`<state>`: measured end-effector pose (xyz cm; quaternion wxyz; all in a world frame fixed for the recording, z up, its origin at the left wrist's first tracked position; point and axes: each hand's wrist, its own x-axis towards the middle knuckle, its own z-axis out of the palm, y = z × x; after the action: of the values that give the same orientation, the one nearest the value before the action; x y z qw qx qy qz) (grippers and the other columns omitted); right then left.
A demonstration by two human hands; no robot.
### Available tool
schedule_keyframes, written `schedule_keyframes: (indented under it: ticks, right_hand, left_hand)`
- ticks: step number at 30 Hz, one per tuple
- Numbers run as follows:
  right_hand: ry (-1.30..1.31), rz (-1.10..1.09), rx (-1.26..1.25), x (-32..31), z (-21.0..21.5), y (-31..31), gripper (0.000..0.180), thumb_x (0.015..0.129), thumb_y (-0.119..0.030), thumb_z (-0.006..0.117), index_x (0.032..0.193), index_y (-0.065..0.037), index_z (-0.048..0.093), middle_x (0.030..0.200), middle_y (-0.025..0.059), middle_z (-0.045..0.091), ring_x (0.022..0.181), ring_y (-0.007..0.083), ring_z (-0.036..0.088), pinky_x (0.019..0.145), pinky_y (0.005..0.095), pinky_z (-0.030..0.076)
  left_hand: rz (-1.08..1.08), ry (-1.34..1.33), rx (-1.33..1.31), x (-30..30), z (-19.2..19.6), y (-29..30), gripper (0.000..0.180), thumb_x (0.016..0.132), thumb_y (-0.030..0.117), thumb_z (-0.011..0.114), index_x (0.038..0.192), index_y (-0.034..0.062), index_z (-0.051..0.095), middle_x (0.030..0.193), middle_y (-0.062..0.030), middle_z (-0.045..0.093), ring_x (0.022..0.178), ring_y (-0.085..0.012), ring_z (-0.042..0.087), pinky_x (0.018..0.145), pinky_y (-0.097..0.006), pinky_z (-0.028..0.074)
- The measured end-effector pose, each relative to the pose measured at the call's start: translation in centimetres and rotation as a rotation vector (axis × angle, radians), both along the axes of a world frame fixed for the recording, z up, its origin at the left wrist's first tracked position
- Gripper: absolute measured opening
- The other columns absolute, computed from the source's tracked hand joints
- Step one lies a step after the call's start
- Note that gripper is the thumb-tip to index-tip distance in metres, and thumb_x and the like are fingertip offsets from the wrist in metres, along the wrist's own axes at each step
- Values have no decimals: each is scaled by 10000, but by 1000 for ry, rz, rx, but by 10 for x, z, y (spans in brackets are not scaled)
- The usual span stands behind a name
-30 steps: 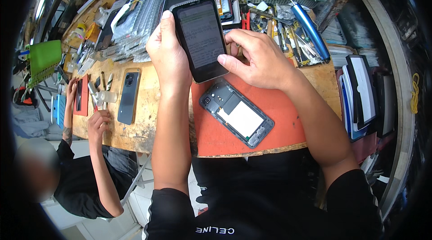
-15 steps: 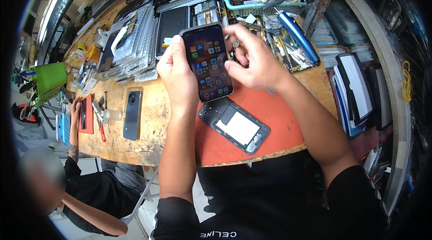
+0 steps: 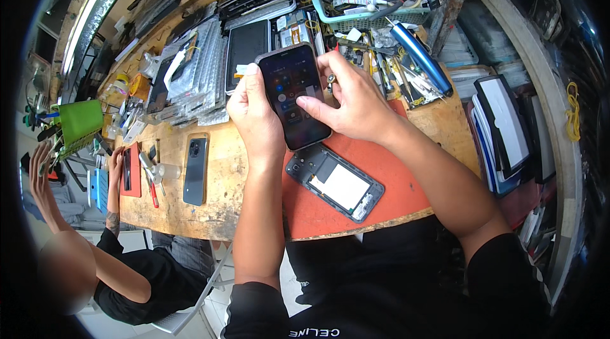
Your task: The person removes a small metal bracket from a disassembled smartphone and places it on the workbench. Then the person picks up a different smartphone, turns it over, and repeatedly presses the screen and side buttons to test responsiveness.
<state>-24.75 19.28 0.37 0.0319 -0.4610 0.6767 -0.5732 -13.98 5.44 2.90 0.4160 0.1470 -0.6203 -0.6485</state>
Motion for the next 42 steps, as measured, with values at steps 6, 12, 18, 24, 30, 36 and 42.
schedule_keyframes:
  ticks: [6,12,18,24,30,36,42]
  right_hand:
    - [277,124,188,1,4,8,978,781,-301,882,1569,-52,360,1170,169,656,933,340,675,860,453,544]
    - [142,216,313,3,13,12,888,792,-247,881,1534,-65,427,1070,106,671,925,298,684,838,418,545]
    - [257,106,220,-11,7,11,536,847,-213,831,1324,-62,637,974,77,682,858,265,680,779,398,545]
    - [44,-141,136,-30,16,16,254,895,-147,749,1114,-24,707,877,111,738,817,306,733,755,436,576]
    - [127,-139,105,-23,7,8,228,908,-89,751,1118,-7,717,812,42,697,532,92,443,504,302,373]
    - [130,-61,0,-15,6,8,221,901,-164,775,1046,-6,718,800,54,683,600,156,523,552,333,423]
    - [68,-50,48,-7,15,10,289,866,-245,798,1018,-23,691,792,90,676,732,289,709,660,407,551]
  left_hand:
    - [87,135,106,1,4,-13,400,1145,301,523,997,-8,728,908,-42,746,748,-85,656,699,-249,531]
    - [147,119,135,1,8,-20,389,1141,293,530,994,-6,730,916,-51,753,756,-94,668,703,-253,538]
    - [189,148,71,5,12,-30,400,1142,295,522,977,-7,728,921,-72,758,743,-113,688,687,-266,553]
    - [215,143,132,8,13,-40,404,1140,306,525,992,-11,726,932,-76,763,768,-126,704,718,-275,574]
    - [167,125,205,2,8,-35,416,1138,315,532,995,-20,732,917,-63,759,765,-119,695,725,-271,561]
    - [51,27,96,0,2,-9,412,1139,321,535,984,-3,737,898,-45,750,757,-86,656,701,-251,524]
    - [17,2,61,-3,3,4,419,1144,319,525,1025,-15,747,926,-35,745,781,-77,639,714,-246,514]
